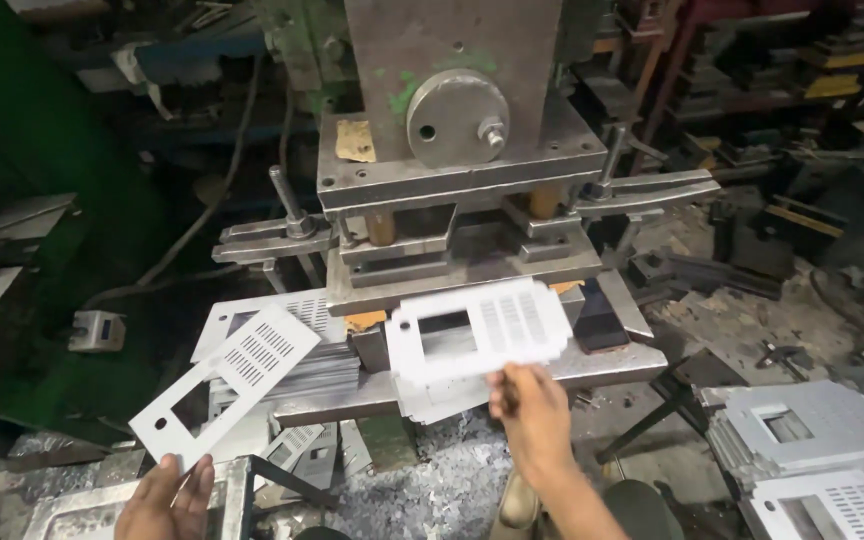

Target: Operating an industrial manual stamping press to process white rectangular metal plates.

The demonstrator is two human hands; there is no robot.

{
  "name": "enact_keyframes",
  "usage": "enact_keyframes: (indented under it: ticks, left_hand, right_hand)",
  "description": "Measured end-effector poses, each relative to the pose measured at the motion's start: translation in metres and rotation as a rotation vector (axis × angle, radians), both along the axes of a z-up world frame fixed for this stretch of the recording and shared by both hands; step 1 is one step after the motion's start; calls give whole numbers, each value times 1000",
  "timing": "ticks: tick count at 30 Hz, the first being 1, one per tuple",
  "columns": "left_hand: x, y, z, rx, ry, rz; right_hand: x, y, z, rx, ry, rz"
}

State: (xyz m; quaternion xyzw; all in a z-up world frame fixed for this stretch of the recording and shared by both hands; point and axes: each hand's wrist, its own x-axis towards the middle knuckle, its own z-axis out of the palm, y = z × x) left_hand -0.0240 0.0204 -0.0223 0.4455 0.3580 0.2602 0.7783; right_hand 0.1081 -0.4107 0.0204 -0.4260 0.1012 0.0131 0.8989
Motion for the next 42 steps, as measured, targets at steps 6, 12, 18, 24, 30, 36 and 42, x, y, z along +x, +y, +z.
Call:
enact_keyframes:
  ticks: [6, 12, 18, 24, 30, 36, 42]
  left_hand:
    - [4, -52, 28, 13, -20, -176]
    - [75, -158, 96, 63, -82, -500]
    - [160, -220, 91, -21, -277, -635]
    - [136, -231, 107, -244, -362, -611]
    - [72, -187, 77, -139, -20, -619]
    - [41, -84, -21, -139, 209, -381]
    - [31, -41, -1, -200, 356, -154]
  right_hand:
    - [-15, -5, -89, -200, 184, 124]
    - [-25, 7, -43, -359, 161, 260]
    - [27, 30, 50, -250, -157, 91]
    - [146, 44, 67, -349, -11, 125]
    - [189, 41, 77, -526, -11, 176]
    - [224, 32, 48, -118, 147, 191]
    - [217, 40, 46, -217, 161, 240]
